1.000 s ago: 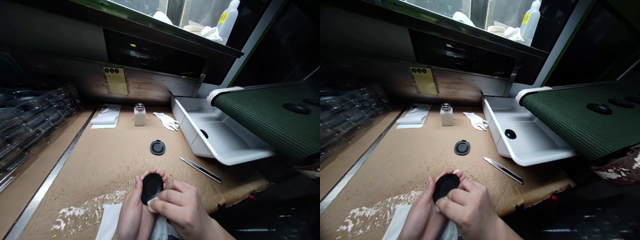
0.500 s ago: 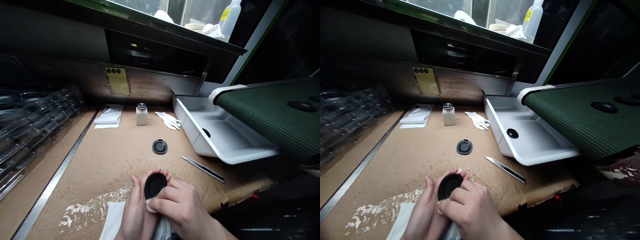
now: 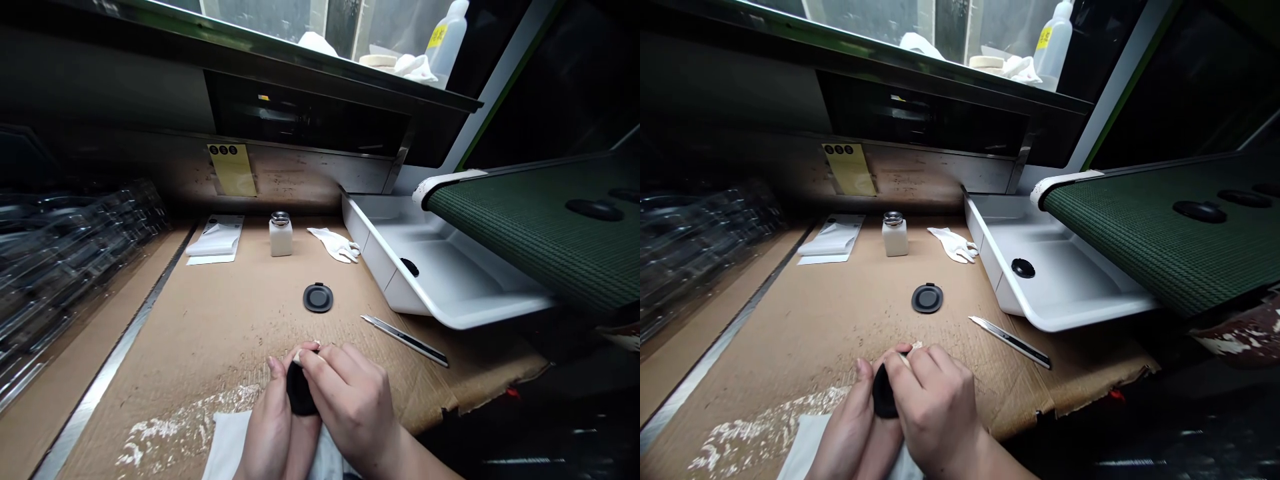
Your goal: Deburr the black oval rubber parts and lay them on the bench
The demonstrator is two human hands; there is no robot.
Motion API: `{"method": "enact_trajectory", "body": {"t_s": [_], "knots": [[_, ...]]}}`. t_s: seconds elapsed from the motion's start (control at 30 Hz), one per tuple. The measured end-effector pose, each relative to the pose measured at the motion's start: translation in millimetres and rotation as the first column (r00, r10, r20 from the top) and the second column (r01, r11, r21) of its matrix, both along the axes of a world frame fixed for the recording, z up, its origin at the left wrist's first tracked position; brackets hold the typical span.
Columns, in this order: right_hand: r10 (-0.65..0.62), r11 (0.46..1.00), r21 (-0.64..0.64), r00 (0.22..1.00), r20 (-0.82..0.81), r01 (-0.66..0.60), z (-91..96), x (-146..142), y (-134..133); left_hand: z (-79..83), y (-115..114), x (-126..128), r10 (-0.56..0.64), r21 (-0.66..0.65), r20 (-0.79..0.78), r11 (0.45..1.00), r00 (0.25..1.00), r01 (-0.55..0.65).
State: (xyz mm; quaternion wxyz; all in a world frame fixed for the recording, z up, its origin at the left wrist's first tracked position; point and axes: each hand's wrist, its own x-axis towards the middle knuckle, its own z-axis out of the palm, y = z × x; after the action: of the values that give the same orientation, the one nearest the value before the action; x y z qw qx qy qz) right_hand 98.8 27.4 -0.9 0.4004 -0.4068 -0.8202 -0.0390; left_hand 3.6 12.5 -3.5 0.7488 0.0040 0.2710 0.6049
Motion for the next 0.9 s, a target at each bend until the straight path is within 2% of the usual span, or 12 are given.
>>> {"method": "enact_trajectory", "body": {"t_s": [0.13, 0.23, 0.3, 0.4, 0.47, 0.53, 0.6, 0.77, 0.9], "knots": [[0.001, 1.000, -0.030, 0.997, -0.077, -0.003, 6.8, -10.9, 11.9, 3.7, 0.7, 0.4, 0.045, -0.061, -0.035, 0.997, 0.998, -0.047], [0.027, 0.990, -0.127, 0.963, -0.269, -0.063, 16.9, -1.5, 11.5, 4.3, 0.8, -1.2, 0.032, -0.038, 0.036, 0.999, 0.999, -0.031], [0.013, 0.987, -0.146, 0.943, -0.332, -0.065, 20.3, 8.9, 6.9, 3.2, 0.4, -2.8, -0.006, -0.023, 0.088, 1.000, 0.996, 0.008], [0.069, 0.991, -0.100, 0.972, -0.223, -0.093, 17.6, 17.7, 1.3, 1.0, 0.0, -4.1, -0.038, -0.013, 0.093, 0.999, 0.995, 0.040], [0.104, 0.992, -0.061, 0.989, -0.109, -0.111, 12.8, 15.0, 1.2, 0.5, -0.3, -3.8, -0.013, -0.013, 0.061, 1.000, 0.998, 0.014], [0.086, 0.996, -0.025, 0.996, -0.032, -0.087, 8.3, 7.9, 2.5, 1.0, -1.0, -3.2, 0.013, -0.011, 0.018, 1.000, 1.000, -0.012], [0.089, 0.996, 0.004, 0.996, -0.007, -0.089, 5.6, 1.3, 2.3, 2.0, -2.4, -2.8, 0.005, -0.002, -0.019, 1.000, 1.000, -0.005], [0.238, 0.971, 0.033, 0.971, 0.011, -0.238, 7.7, 2.8, -2.0, 4.5, -4.4, -2.3, -0.042, 0.033, -0.056, 0.998, 0.998, 0.044], [0.156, 0.987, -0.042, 0.988, -0.014, -0.156, 11.0, 4.9, 4.0, 4.6, -1.9, -0.7, -0.034, 0.037, 0.006, 0.999, 0.999, 0.033]]}}
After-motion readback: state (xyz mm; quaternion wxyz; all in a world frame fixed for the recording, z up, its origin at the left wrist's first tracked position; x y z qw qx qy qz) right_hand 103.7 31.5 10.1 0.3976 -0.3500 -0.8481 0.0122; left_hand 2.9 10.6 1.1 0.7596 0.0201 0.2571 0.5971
